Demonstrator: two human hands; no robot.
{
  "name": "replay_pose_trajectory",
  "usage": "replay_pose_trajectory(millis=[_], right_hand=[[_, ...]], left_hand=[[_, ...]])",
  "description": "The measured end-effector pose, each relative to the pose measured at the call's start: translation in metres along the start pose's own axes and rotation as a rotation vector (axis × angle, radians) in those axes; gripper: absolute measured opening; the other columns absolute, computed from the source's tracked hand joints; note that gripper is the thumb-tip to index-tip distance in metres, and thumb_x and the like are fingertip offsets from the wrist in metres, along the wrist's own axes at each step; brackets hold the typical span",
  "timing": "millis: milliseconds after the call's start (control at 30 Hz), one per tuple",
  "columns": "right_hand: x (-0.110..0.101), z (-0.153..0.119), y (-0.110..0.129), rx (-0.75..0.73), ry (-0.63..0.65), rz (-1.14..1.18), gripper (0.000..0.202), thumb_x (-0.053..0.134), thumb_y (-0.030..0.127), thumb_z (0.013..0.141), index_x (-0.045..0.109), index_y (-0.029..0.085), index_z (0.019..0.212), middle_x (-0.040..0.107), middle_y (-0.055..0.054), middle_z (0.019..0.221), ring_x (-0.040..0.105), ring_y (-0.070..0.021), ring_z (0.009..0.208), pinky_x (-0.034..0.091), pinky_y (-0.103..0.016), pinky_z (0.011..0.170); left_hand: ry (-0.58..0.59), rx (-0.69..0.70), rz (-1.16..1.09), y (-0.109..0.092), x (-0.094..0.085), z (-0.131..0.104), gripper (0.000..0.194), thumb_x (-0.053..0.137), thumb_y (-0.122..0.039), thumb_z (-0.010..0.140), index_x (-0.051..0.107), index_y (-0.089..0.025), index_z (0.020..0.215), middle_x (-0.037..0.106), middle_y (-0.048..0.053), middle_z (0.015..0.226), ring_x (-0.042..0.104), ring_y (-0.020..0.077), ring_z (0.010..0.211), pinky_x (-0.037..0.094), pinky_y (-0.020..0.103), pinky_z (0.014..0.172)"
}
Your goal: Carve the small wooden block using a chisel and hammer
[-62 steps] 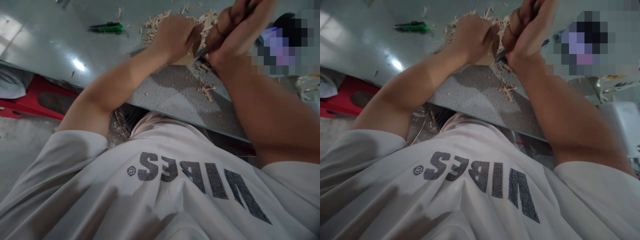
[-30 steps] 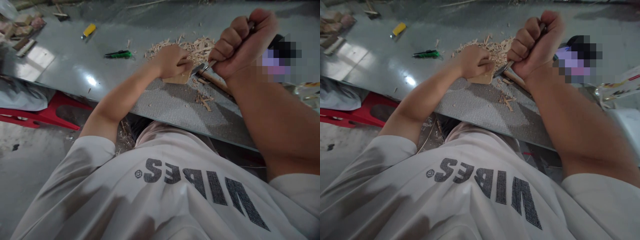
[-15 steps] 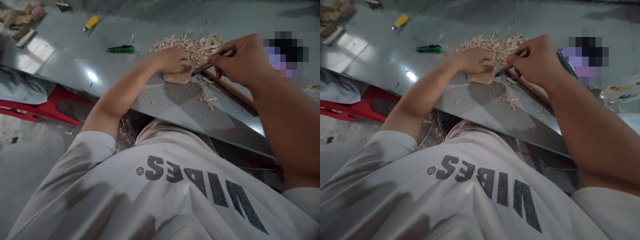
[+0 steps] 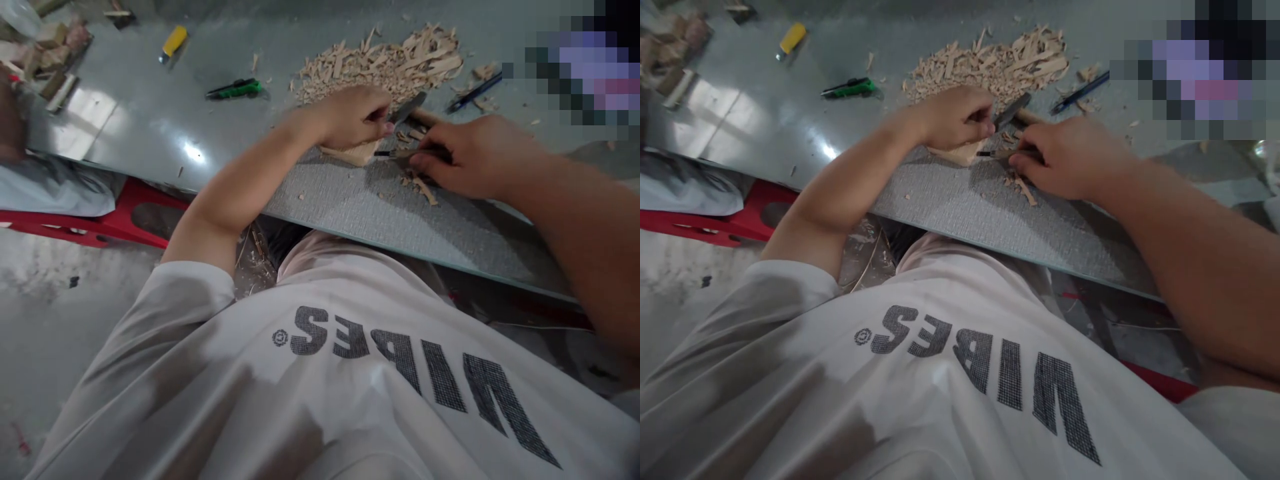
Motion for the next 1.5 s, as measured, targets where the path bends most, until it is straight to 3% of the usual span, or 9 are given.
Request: replay_pose_trajectory(millis=[100, 267, 500, 700, 833, 967, 1100, 1367, 1500], right_hand=[[0.002, -0.001, 0.004, 0.019, 0.043, -0.053, 0.061, 0.065, 0.067, 0.13, 0.086, 0.021, 0.164, 0.088, -0.017, 0.123, 0.082, -0.0304, 0.115, 0.048, -0.04, 0.098], [0.006, -0.002, -0.002, -0.048, 0.004, -0.033, 0.059, 0.064, 0.068, 0.129, 0.087, 0.024, 0.162, 0.088, -0.014, 0.119, 0.077, -0.0239, 0.106, 0.041, -0.038, 0.095], [0.013, 0.0, -0.004, -0.141, -0.019, 0.044, 0.056, 0.06, 0.059, 0.124, 0.087, 0.022, 0.156, 0.086, -0.015, 0.116, 0.07, -0.0235, 0.096, 0.043, -0.039, 0.092], [0.015, 0.001, -0.003, -0.151, -0.015, 0.073, 0.058, 0.062, 0.057, 0.122, 0.086, 0.022, 0.161, 0.086, -0.014, 0.115, 0.07, -0.0233, 0.095, 0.044, -0.038, 0.092], [0.016, 0.002, -0.005, -0.157, -0.013, 0.093, 0.056, 0.061, 0.058, 0.124, 0.087, 0.023, 0.16, 0.086, -0.013, 0.111, 0.069, -0.0217, 0.092, 0.043, -0.036, 0.089], [0.015, 0.0, -0.001, -0.179, -0.023, 0.11, 0.053, 0.057, 0.059, 0.128, 0.089, 0.026, 0.154, 0.088, -0.011, 0.115, 0.074, -0.0207, 0.098, 0.045, -0.035, 0.092], [0.011, -0.003, 0.005, -0.191, 0.002, 0.136, 0.048, 0.055, 0.056, 0.129, 0.091, 0.029, 0.144, 0.089, -0.011, 0.122, 0.079, -0.0232, 0.112, 0.05, -0.039, 0.103], [0.009, 0.003, 0.008, -0.188, 0.025, 0.088, 0.052, 0.049, 0.056, 0.122, 0.09, 0.025, 0.127, 0.079, -0.012, 0.097, 0.063, -0.0225, 0.091, 0.042, -0.039, 0.092], [0.013, -0.001, 0.008, -0.164, -0.004, 0.063, 0.053, 0.048, 0.058, 0.125, 0.088, 0.024, 0.13, 0.083, -0.012, 0.107, 0.068, -0.0208, 0.097, 0.04, -0.038, 0.094]], left_hand=[[-0.004, 0.044, -0.093, 0.013, 0.006, 0.006, 0.027, 0.074, -0.06, 0.116, 0.088, -0.036, 0.118, 0.087, 0.013, 0.122, 0.067, 0.0326, 0.107, 0.049, 0.058, 0.099], [-0.043, 0.081, -0.212, 0.026, 0.019, 0.015, 0.062, 0.07, -0.098, 0.105, 0.09, -0.041, 0.116, 0.087, 0.014, 0.119, 0.063, 0.0357, 0.106, 0.043, 0.067, 0.099], [-0.054, 0.136, -0.224, 0.02, 0.022, 0.015, 0.07, 0.071, -0.105, 0.104, 0.084, -0.037, 0.109, 0.084, 0.014, 0.115, 0.061, 0.0324, 0.104, 0.049, 0.067, 0.099], [-0.075, 0.191, -0.233, 0.016, 0.024, 0.017, 0.062, 0.078, -0.098, 0.104, 0.084, -0.036, 0.102, 0.083, 0.012, 0.109, 0.06, 0.0299, 0.1, 0.048, 0.066, 0.096], [-0.046, 0.17, -0.218, 0.013, 0.022, 0.016, 0.059, 0.078, -0.094, 0.107, 0.086, -0.036, 0.108, 0.084, 0.012, 0.114, 0.064, 0.0325, 0.106, 0.048, 0.067, 0.101], [-0.006, 0.124, -0.133, -0.001, 0.016, 0.011, 0.036, 0.08, -0.065, 0.109, 0.088, -0.031, 0.113, 0.086, 0.015, 0.119, 0.073, 0.036, 0.113, 0.052, 0.064, 0.106], [-0.04, 0.099, -0.058, -0.015, 0.014, 0.01, 0.017, 0.081, -0.039, 0.097, 0.088, -0.028, 0.108, 0.086, 0.015, 0.108, 0.077, 0.0354, 0.106, 0.056, 0.059, 0.102], [-0.078, 0.096, -0.035, -0.019, 0.016, 0.014, 0.012, 0.083, -0.029, 0.09, 0.09, -0.026, 0.099, 0.084, 0.014, 0.098, 0.074, 0.0319, 0.096, 0.055, 0.056, 0.093], [-0.102, 0.112, -0.062, -0.012, 0.021, 0.019, 0.005, 0.088, -0.033, 0.089, 0.087, -0.029, 0.09, 0.08, 0.011, 0.089, 0.066, 0.0274, 0.089, 0.05, 0.057, 0.089]])
Point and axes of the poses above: each hand's wrist, its own z-axis towards the middle knuckle, its own x-axis out of the palm, y = z × x, the point moved 2 cm from there along z, towards the middle knuckle
